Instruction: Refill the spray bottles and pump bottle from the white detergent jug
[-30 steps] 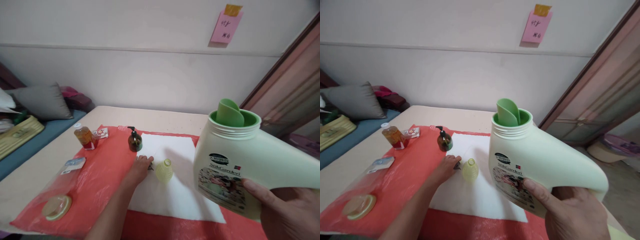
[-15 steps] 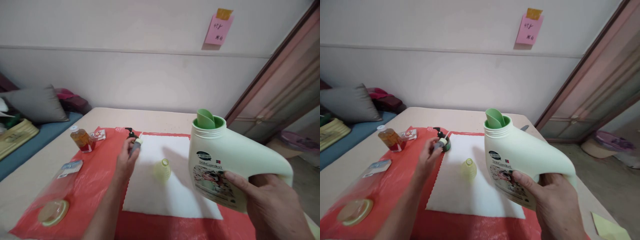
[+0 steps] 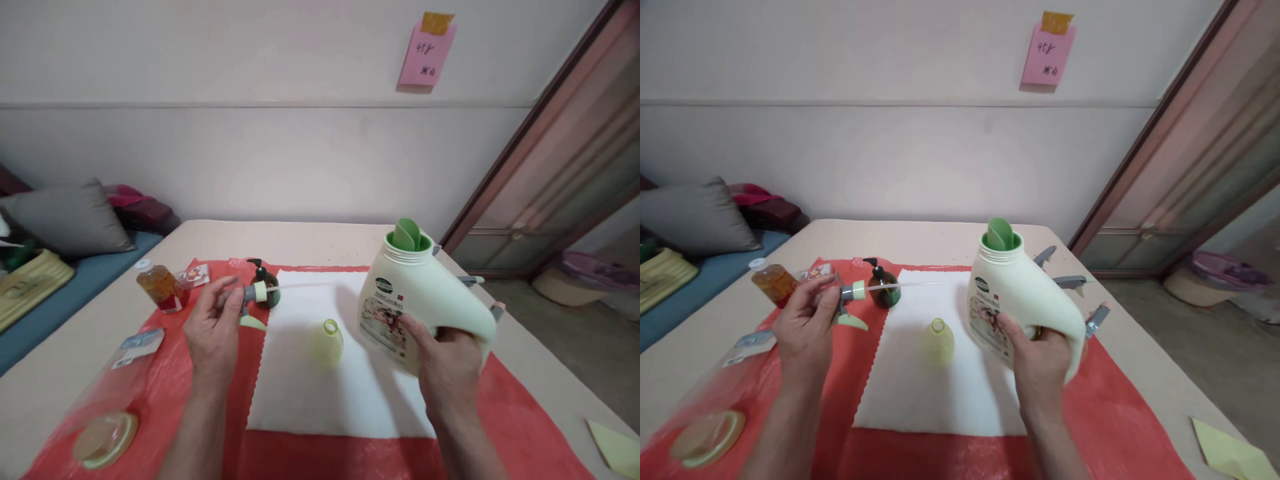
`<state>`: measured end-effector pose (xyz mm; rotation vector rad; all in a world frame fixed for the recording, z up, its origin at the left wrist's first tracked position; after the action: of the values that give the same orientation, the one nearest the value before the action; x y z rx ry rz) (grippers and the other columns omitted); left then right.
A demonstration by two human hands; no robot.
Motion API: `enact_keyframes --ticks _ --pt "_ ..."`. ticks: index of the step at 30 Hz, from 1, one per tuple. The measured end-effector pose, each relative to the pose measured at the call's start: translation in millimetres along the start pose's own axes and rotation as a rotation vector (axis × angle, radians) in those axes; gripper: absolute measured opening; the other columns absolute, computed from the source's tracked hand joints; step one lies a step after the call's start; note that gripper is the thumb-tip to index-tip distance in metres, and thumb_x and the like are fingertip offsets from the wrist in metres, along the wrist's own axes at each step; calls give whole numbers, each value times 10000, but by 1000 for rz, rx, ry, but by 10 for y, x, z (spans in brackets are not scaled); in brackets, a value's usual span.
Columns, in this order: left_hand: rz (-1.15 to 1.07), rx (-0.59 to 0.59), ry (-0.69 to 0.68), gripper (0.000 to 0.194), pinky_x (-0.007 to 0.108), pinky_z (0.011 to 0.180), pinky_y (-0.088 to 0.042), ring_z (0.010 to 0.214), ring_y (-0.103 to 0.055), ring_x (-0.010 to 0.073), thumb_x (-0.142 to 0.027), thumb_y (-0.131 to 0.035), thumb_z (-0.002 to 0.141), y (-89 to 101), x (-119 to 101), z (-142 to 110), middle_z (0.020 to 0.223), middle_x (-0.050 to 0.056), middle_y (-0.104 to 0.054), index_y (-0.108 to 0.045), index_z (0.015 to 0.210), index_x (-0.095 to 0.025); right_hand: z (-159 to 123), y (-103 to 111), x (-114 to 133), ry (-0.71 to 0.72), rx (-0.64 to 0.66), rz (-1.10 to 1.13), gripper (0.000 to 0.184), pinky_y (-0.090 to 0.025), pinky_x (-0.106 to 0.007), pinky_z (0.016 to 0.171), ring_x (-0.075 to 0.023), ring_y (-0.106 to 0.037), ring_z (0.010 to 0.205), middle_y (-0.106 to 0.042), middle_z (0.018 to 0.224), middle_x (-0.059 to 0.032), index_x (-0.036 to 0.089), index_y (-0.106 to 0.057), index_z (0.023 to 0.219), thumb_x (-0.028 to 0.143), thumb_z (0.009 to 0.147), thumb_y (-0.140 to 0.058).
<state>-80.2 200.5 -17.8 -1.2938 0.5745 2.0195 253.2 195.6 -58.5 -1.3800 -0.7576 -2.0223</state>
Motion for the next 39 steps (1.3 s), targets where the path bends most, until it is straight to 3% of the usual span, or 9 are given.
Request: enact_keyframes --ticks 7,12,17,22,26,29,34,36,39 --pt "85 15 -66 248 243 691 -522 728 -655 134 -369 -759 754 35 -25 25 810 -13 -722 -759 960 -231 240 -474 -532 -69 1 -27 706 -424 -507 996 -332 -604 1063 -689 1101 -165 118 -640 1096 590 587 -767" --pt "218 160 -223 218 269 706 -534 744 -672 147 -397 -766 772 -76 -194 -126 855 -26 -754 -773 947 -267 246 -441 -660 -97 62 -39 656 -400 -479 1016 -299 -566 1126 -647 1177 -154 140 -567 1227 583 747 -631" --pt "292 191 -427 208 296 732 -540 773 -681 156 -400 -723 833 -99 -427 -232 890 -34 -757 -756 1011 -298 -33 -323 -632 -162 103 21 581 -388 -470 1053 -278 -551 1178 -604 1266 -123 192 -522 1294 475 794 -610" --pt "405 63 -465 214 308 758 -513 817 -683 163 -390 -713 852 45 -605 -259 885 -52 -750 -740 1061 -351 -276 -305 -439 -138 -31 100 543 -299 -500 1129 -265 -448 1307 -494 1373 -102 225 -444 1300 351 791 -583" --pt "430 122 -510 202 311 742 -505 803 -682 171 -393 -709 854 19 -624 -266 866 -51 -746 -741 1049 -347 -361 -350 -321 -96 -15 118 489 -312 -508 1125 -266 -454 1290 -497 1308 -105 223 -442 1223 296 753 -556" --pt "423 234 -600 212 306 735 -504 796 -677 172 -375 -701 861 -98 -591 -301 868 -39 -745 -734 1068 -338 -388 -420 -327 -96 105 99 507 -365 -494 1096 -276 -483 1270 -528 1286 -119 213 -452 1215 249 712 -515" --pt "451 450 -723 216 283 685 -469 745 -651 169 -362 -684 875 -403 -421 -464 833 -3 -731 -736 1080 -314 -528 -673 -503 -105 653 -133 724 -302 -505 1158 -292 -418 1371 -478 1444 -120 210 -438 1340 165 625 -538" --pt "504 559 -705 207 274 670 -459 715 -629 162 -379 -635 908 -555 -299 -558 779 9 -707 -739 1063 -289 -613 -775 -582 -128 798 -162 819 -324 -511 1146 -308 -414 1377 -457 1475 -119 224 -411 1383 165 592 -616" --pt "637 746 -593 228 272 686 -469 777 -627 178 -365 -574 938 -747 -90 -673 811 25 -694 -723 1093 -287 -685 -891 -639 -125 859 -136 863 -412 -499 1070 -314 -504 1287 -554 1374 -84 260 -447 1354 167 541 -722"
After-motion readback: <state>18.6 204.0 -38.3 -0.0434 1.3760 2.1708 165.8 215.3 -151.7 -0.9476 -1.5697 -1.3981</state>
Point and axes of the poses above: each hand's wrist, its own z-axis towards the middle knuckle, its own y-axis out of the back of the hand, x = y × z, the point moved 3 cm from there along z, towards the middle knuckle
